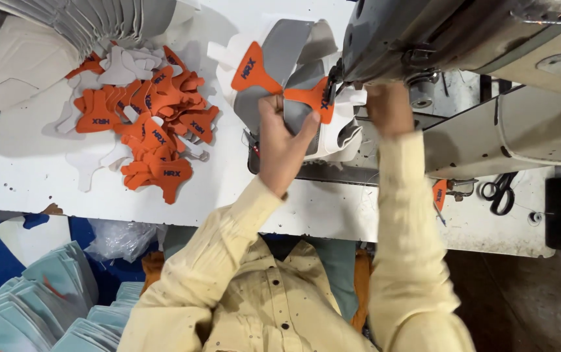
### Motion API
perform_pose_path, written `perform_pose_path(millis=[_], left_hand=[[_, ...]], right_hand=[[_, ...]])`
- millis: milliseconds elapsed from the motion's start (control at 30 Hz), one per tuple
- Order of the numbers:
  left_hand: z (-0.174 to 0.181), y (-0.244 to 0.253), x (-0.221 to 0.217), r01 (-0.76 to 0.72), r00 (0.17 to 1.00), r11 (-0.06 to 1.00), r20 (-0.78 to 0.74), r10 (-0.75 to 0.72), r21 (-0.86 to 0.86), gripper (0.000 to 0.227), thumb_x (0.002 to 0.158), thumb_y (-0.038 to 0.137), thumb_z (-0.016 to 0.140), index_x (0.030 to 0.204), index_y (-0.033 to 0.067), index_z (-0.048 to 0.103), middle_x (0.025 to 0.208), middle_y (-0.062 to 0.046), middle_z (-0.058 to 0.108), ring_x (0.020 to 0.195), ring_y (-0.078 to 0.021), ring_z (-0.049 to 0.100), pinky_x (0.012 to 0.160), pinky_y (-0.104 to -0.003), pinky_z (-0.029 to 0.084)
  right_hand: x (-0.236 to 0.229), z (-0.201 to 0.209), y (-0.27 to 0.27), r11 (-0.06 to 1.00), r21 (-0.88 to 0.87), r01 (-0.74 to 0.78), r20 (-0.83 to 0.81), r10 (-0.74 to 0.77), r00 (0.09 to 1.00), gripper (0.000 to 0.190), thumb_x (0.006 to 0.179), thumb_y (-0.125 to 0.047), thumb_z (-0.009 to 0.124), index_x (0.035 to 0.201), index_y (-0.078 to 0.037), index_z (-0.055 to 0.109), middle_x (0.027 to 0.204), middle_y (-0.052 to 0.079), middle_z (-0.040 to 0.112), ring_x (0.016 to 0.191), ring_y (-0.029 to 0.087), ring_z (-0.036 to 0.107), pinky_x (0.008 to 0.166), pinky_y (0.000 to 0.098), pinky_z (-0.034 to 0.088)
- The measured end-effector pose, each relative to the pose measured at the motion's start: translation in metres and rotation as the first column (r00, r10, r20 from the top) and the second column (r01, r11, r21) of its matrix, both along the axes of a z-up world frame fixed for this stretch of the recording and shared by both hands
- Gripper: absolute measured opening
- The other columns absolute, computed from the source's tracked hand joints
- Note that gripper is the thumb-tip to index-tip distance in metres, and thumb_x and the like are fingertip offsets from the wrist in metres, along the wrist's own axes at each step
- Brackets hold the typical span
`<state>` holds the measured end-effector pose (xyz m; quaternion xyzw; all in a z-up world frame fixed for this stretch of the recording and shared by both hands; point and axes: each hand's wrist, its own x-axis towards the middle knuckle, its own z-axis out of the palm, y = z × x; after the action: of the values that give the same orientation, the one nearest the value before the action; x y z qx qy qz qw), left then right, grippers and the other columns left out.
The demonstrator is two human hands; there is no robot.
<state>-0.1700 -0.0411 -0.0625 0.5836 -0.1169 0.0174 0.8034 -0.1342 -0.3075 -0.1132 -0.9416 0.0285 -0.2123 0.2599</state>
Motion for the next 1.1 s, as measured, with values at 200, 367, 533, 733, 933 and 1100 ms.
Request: perform_pose_path(millis=[200,367,533,733,933,1100], left_hand=[[-0.023,0.081,-0.03,-0.162,0.986,0.969,0.067,0.152,0.187,0.048,0.101,0.019,0.074,0.136,0.0062,0.045,0.109,-0.004,0.062,0.091,-0.0115,0.061,0.078,-0.025,0.05],[-0.034,0.094,0.003,-0.251,0.968,0.964,0.027,0.249,0.094,0.066,0.096,0.019,0.079,0.144,0.0038,0.036,0.124,-0.003,0.052,0.094,-0.0115,0.054,0.081,-0.025,0.049],[-0.018,0.101,0.047,0.024,0.989,0.986,-0.143,-0.047,-0.163,0.067,0.09,0.021,0.084,0.14,0.0033,0.043,0.116,-0.004,0.066,0.101,-0.0091,0.063,0.088,-0.024,0.055],[-0.008,0.113,0.046,0.099,0.993,0.995,0.066,-0.098,-0.02,0.027,0.094,0.011,0.082,0.113,-0.0006,0.067,0.098,0.002,0.073,0.082,-0.0048,0.059,0.075,-0.023,0.048],[-0.023,0.103,0.03,-0.113,0.985,0.99,0.139,0.1,0.084,0.026,0.093,0.008,0.08,0.114,-0.0006,0.067,0.097,0.0,0.073,0.082,-0.0043,0.059,0.074,-0.022,0.049],[-0.021,0.101,0.025,-0.123,0.989,0.992,0.086,0.124,-0.016,0.025,0.094,0.009,0.079,0.114,-0.0001,0.065,0.1,0.0,0.072,0.086,-0.0046,0.062,0.077,-0.022,0.05]], right_hand=[[-0.173,-0.027,0.162,0.824,0.542,-0.165,0.458,-0.125,0.88,0.024,0.09,0.008,0.04,0.091,-0.004,0.061,0.092,0.012,0.058,0.082,0.02,0.052,0.068,0.0301,0.039],[-0.132,0.027,0.243,0.98,0.078,-0.182,0.11,0.173,0.979,0.033,0.086,-0.004,0.065,0.118,0.003,0.064,0.119,0.02,0.059,0.109,0.037,0.055,0.092,0.0453,0.049],[-0.106,-0.031,0.244,0.981,-0.166,-0.099,0.117,0.119,0.986,0.052,0.078,-0.023,0.075,0.121,0.003,0.062,0.115,0.023,0.059,0.105,0.041,0.056,0.085,0.051,0.046],[-0.117,-0.058,0.224,0.992,-0.09,-0.089,0.195,0.106,0.975,0.013,0.102,-0.01,0.056,0.115,-0.01,0.06,0.107,0.011,0.066,0.099,0.03,0.062,0.089,0.041,0.051],[-0.093,0.024,0.25,-0.054,0.989,0.138,-0.124,0.205,0.971,0.03,0.111,-0.027,0.045,0.111,-0.002,0.062,0.075,-0.003,0.045,0.062,0.009,0.041,0.057,0.0256,0.039],[-0.081,0.033,0.261,-0.278,0.96,0.031,0.003,0.121,0.993,0.025,0.108,-0.035,0.052,0.1,-0.012,0.057,0.071,-0.005,0.042,0.059,0.006,0.035,0.048,0.0223,0.027]])
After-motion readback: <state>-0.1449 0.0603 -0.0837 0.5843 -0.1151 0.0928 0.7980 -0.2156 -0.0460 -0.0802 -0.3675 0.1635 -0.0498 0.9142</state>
